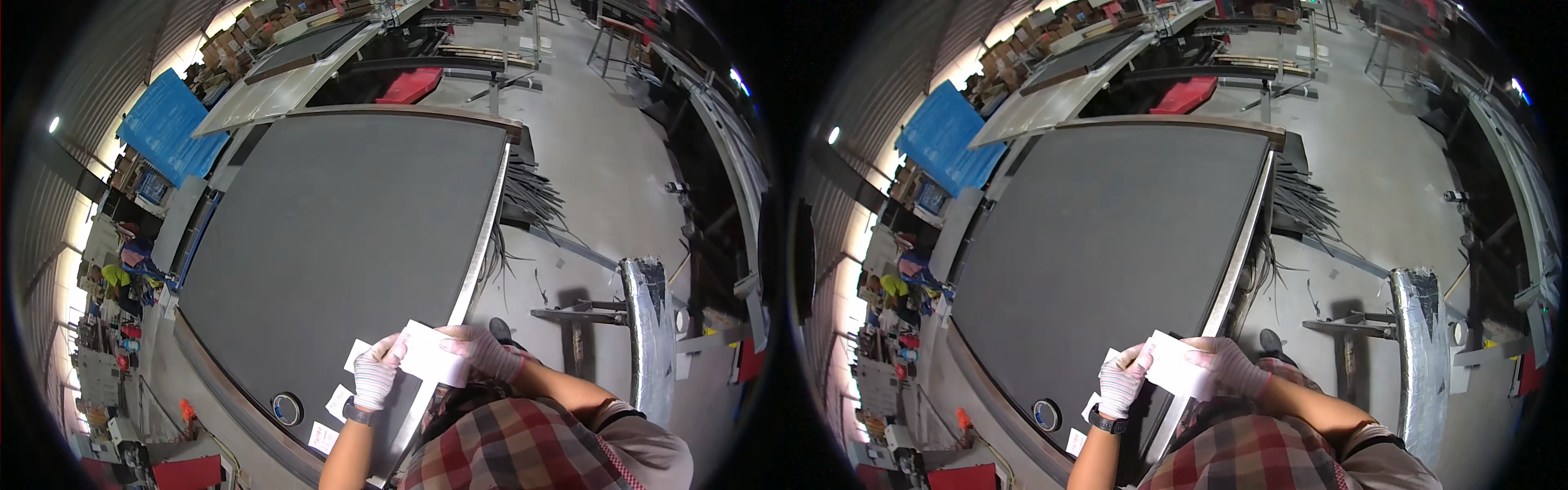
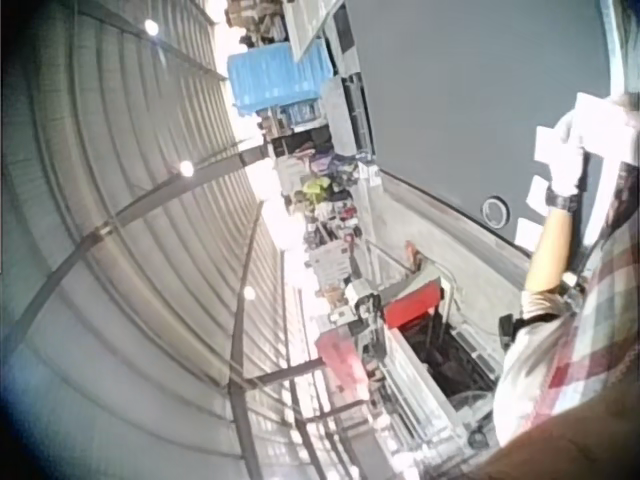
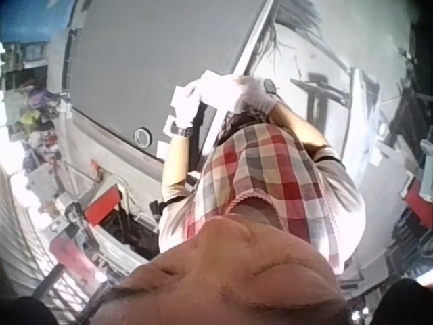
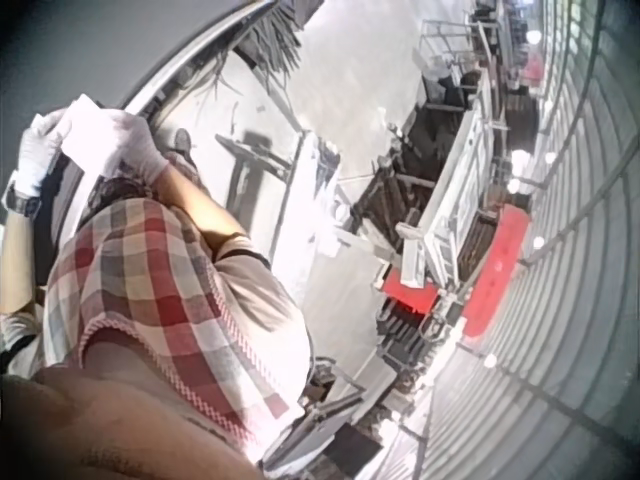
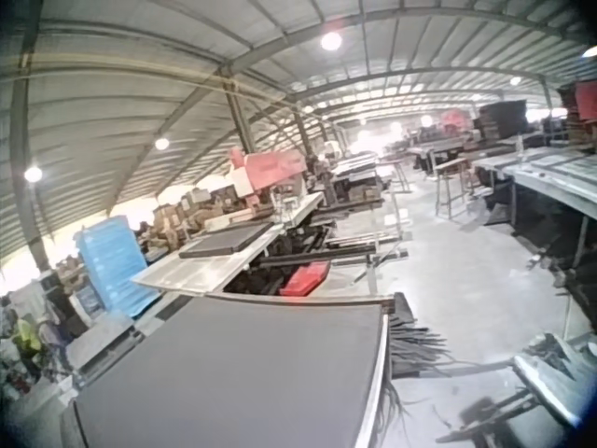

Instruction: The recorder applies structural lining strips and identification labels to large grey panels in a manufacturing facility.

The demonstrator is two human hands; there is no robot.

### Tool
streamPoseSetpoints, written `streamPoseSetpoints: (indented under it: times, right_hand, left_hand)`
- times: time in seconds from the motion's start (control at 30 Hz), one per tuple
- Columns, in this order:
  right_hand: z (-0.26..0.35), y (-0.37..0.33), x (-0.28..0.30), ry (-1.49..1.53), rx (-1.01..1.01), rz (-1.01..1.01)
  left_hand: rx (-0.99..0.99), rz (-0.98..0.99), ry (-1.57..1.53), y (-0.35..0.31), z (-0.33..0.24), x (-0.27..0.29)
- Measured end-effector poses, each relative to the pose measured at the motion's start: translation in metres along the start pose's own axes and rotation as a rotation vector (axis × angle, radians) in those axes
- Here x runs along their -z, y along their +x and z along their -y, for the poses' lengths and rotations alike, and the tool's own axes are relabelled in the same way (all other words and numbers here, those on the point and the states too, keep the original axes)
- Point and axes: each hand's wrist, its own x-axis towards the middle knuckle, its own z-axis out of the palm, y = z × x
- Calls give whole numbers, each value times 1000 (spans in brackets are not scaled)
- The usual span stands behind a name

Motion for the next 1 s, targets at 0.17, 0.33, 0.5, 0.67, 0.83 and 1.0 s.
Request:
streamPoseSetpoints:
  times: [0.17, 0.33, 0.5, 0.67, 0.83, 1.0]
  right_hand:
    - [17, 0, 28, -11, -151, -148]
    - [24, 8, 48, -66, -225, -284]
    - [31, 29, 50, -101, -218, -178]
    - [73, 38, 54, -101, -337, -81]
    - [78, 54, 71, -71, -344, -23]
    - [76, 70, 86, -100, -313, 58]
  left_hand:
    - [83, -279, 61, 36, 3, 50]
    - [-288, -614, 1098, 52, -3, 39]
    - [-196, -261, 604, 37, -16, -28]
    - [112, -167, -66, 50, -21, -77]
    - [-454, -395, 809, 61, -13, -79]
    - [-583, -552, 826, 70, -12, -93]
